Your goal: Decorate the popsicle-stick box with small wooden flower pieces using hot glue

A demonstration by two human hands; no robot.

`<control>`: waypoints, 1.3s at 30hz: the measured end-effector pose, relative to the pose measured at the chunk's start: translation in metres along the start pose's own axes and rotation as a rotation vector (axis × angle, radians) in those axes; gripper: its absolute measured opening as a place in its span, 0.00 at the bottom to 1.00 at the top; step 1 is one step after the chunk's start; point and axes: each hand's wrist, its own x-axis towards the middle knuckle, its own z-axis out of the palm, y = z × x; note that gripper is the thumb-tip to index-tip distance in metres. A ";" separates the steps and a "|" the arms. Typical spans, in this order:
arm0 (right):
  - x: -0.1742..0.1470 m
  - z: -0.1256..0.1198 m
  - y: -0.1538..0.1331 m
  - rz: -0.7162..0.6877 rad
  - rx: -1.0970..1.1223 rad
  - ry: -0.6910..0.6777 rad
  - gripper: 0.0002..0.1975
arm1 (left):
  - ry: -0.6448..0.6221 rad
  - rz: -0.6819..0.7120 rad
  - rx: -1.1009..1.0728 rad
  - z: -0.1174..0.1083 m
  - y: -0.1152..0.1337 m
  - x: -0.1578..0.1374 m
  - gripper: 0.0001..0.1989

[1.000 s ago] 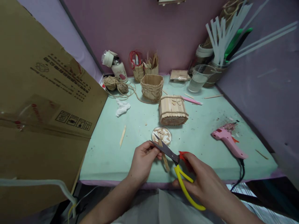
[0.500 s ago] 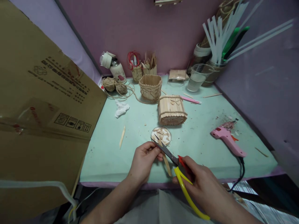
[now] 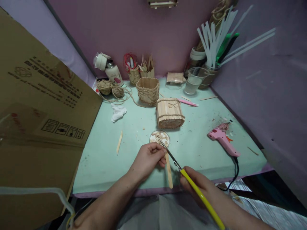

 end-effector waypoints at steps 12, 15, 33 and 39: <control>0.006 0.015 -0.007 0.054 0.131 -0.098 0.28 | 0.006 0.019 -0.024 -0.017 -0.001 -0.013 0.12; 0.010 0.022 -0.015 0.020 0.136 -0.093 0.28 | 0.044 0.026 -0.060 -0.026 -0.003 -0.014 0.12; 0.037 0.046 -0.024 -0.034 -0.085 -0.188 0.25 | 0.081 -0.038 -0.162 -0.067 -0.015 -0.019 0.09; 0.041 0.045 -0.023 -0.078 -0.053 -0.246 0.27 | 0.093 -0.071 -0.173 -0.065 -0.013 -0.019 0.08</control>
